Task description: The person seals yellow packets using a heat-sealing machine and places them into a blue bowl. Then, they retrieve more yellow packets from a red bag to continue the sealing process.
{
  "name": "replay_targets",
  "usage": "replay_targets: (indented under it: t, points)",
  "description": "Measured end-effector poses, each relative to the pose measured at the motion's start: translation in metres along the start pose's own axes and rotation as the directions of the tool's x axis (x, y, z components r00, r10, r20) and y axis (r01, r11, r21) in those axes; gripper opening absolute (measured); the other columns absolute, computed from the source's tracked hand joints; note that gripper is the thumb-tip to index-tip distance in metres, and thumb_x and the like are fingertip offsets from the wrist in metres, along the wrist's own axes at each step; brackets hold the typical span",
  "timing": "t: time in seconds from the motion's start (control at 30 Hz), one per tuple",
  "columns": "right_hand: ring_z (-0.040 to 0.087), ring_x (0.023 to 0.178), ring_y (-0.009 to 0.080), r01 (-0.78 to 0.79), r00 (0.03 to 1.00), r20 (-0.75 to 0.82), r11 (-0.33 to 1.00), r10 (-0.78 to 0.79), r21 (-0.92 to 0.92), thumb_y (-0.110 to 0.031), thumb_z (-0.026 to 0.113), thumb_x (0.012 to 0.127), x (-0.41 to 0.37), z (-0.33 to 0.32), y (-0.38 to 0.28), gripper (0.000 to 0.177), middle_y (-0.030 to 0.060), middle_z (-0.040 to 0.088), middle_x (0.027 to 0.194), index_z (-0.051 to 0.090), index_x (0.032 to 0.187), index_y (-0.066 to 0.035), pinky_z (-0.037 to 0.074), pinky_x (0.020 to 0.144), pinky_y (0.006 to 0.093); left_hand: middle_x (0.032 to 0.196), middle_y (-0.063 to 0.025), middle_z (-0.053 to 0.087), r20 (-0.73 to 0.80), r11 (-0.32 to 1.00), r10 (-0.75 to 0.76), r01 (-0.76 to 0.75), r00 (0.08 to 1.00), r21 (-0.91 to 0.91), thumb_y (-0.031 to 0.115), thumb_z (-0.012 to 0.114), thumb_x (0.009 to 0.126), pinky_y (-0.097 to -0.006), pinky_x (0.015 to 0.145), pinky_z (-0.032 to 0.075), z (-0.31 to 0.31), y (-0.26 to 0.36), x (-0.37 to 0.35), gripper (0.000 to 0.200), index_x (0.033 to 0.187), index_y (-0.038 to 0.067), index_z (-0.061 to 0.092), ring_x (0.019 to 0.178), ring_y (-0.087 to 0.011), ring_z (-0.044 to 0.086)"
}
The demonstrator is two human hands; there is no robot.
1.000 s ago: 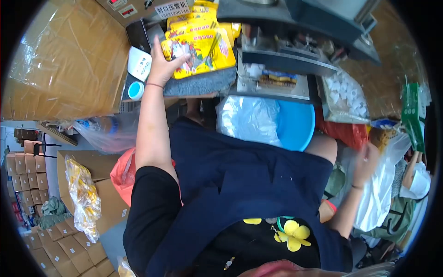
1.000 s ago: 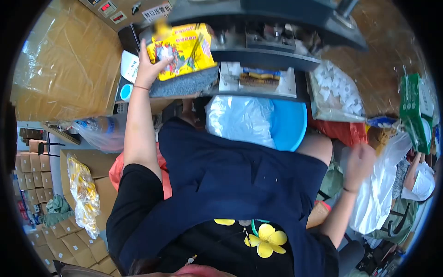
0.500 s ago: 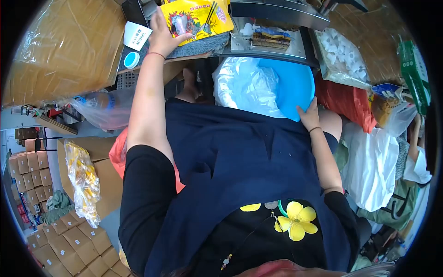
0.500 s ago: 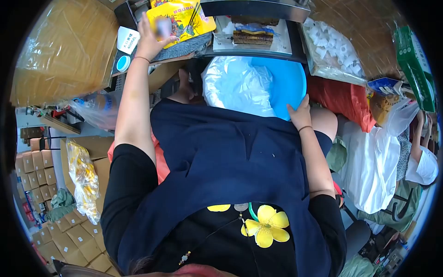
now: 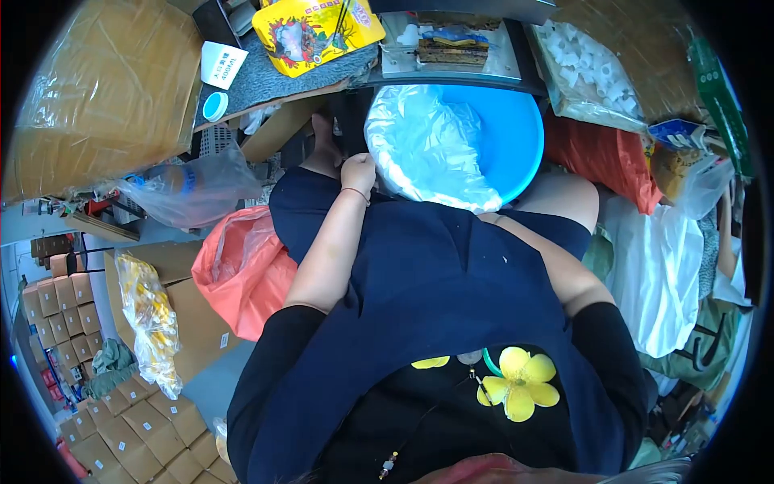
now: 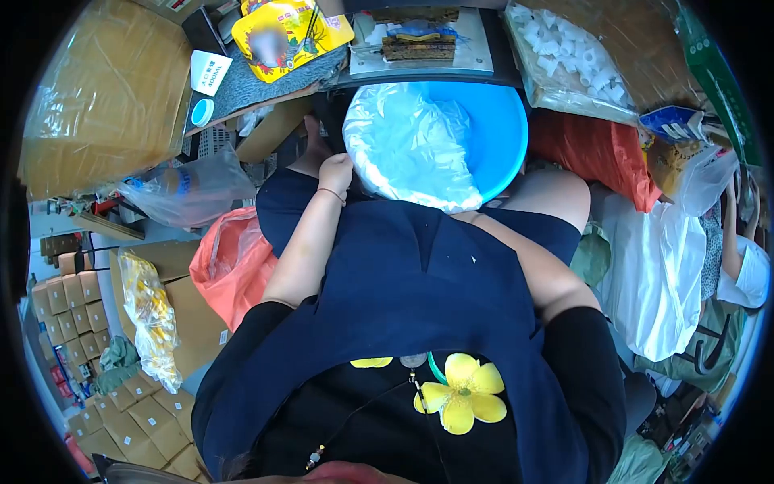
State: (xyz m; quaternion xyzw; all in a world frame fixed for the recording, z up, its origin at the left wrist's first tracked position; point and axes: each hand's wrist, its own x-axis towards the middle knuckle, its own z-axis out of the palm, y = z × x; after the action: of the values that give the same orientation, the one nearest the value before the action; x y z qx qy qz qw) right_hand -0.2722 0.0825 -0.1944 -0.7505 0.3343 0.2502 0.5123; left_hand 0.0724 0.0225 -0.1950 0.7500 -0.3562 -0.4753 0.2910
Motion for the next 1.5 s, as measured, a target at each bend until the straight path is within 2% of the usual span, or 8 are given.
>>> replay_targets:
  t: [0.37, 0.67, 0.87, 0.97, 1.1, 1.27, 1.3, 1.5]
  points:
    - [0.068, 0.087, 0.0261, 0.321, 0.864, -0.466, 0.922, -0.191, 0.217, -0.022, 0.063, 0.095, -0.054, -0.036, -0.034, 0.022, 0.0177, 0.071, 0.097, 0.069, 0.101, -0.001, 0.053, 0.079, 0.0353, 0.075, -0.0090, 0.062, -0.216, 0.743, 0.643, -0.529, 0.735, 0.409, 0.013, 0.067, 0.094, -0.0374, 0.065, 0.052, -0.027, -0.005, -0.001, 0.020, 0.085, 0.003, 0.051, 0.067, -0.0220, 0.063]
    - [0.068, 0.086, 0.0231, 0.380, 0.424, -0.905, 0.913, -0.028, 0.149, -0.012, 0.061, 0.095, 0.053, -0.069, -0.099, 0.016, 0.0145, 0.070, 0.097, 0.062, 0.106, -0.001, 0.054, 0.079, 0.0340, 0.086, -0.0083, 0.065, 0.132, 0.722, 0.651, -0.555, 0.748, -0.413, 0.012, 0.061, 0.099, -0.0308, 0.071, 0.053, 0.041, 0.058, -0.047, 0.015, 0.100, 0.003, 0.050, 0.079, -0.0153, 0.066]
    - [0.042, 0.058, 0.0116, 0.814, 0.569, -0.794, -0.282, 0.214, 0.508, 0.001, 0.053, 0.090, -0.012, -0.098, 0.028, 0.030, -0.0022, 0.044, 0.073, 0.054, 0.116, -0.013, 0.041, 0.055, 0.0291, 0.101, -0.0165, 0.068, 0.519, 0.078, 0.628, -0.711, 0.579, 0.699, 0.024, 0.067, 0.091, -0.0428, 0.081, 0.053, 0.010, 0.060, 0.003, 0.027, 0.108, 0.004, 0.064, 0.092, -0.0330, 0.067]
    - [0.043, 0.068, 0.0087, 0.841, 0.460, -0.858, 0.197, 0.229, 0.504, -0.001, 0.050, 0.093, -0.108, -0.101, 0.057, 0.021, -0.0002, 0.049, 0.085, 0.050, 0.111, -0.012, 0.036, 0.058, 0.0234, 0.115, -0.0179, 0.068, 0.509, 0.175, 0.215, -0.546, 0.833, 0.819, 0.026, 0.062, 0.094, -0.0432, 0.089, 0.053, 0.021, 0.108, -0.016, 0.030, 0.115, 0.006, 0.066, 0.108, -0.0347, 0.065]
    - [0.061, 0.081, 0.0230, 0.044, 0.458, -0.879, 0.991, -0.130, -0.124, 0.001, 0.057, 0.083, -0.131, -0.122, 0.113, 0.017, 0.0099, 0.064, 0.092, 0.065, 0.098, -0.003, 0.048, 0.072, 0.0374, 0.118, -0.0220, 0.066, 0.429, 0.083, 0.803, -0.791, 0.414, 0.606, 0.018, 0.057, 0.092, -0.0496, 0.096, 0.049, 0.076, 0.094, 0.081, 0.030, 0.119, 0.009, 0.067, 0.114, -0.0398, 0.061]
    - [0.066, 0.101, 0.0393, -0.635, -0.048, -0.999, 0.772, -0.017, 0.018, -0.005, 0.063, 0.083, -0.071, -0.170, 0.115, 0.021, 0.0210, 0.069, 0.113, 0.071, 0.103, -0.003, 0.051, 0.090, 0.0477, 0.127, -0.0161, 0.065, 0.100, 0.187, 0.942, -0.747, 0.321, 0.638, 0.036, 0.052, 0.091, -0.0508, 0.108, 0.039, 0.105, 0.129, 0.141, 0.043, 0.122, 0.010, 0.066, 0.121, -0.0391, 0.057]
    - [0.066, 0.101, 0.0395, -0.635, -0.072, -0.997, 0.771, 0.006, 0.050, -0.006, 0.063, 0.084, -0.062, -0.179, 0.118, 0.021, 0.0212, 0.069, 0.113, 0.070, 0.103, -0.003, 0.051, 0.090, 0.0479, 0.141, -0.0178, 0.057, 0.340, 0.284, 0.608, -0.596, 0.718, 0.751, 0.031, 0.059, 0.094, -0.0473, 0.110, 0.041, 0.074, 0.190, 0.088, 0.047, 0.135, 0.007, 0.059, 0.130, -0.0358, 0.054]
    - [0.066, 0.101, 0.0407, -0.518, 0.099, -0.964, 0.840, 0.246, 0.161, -0.008, 0.062, 0.085, -0.068, -0.204, 0.130, 0.023, 0.0223, 0.069, 0.112, 0.070, 0.106, -0.003, 0.052, 0.088, 0.0496, 0.137, -0.0187, 0.058, 0.395, 0.397, 0.340, -0.511, 0.854, 0.762, 0.033, 0.055, 0.096, -0.0480, 0.109, 0.042, 0.019, 0.179, 0.159, 0.046, 0.135, 0.008, 0.059, 0.129, -0.0354, 0.055]
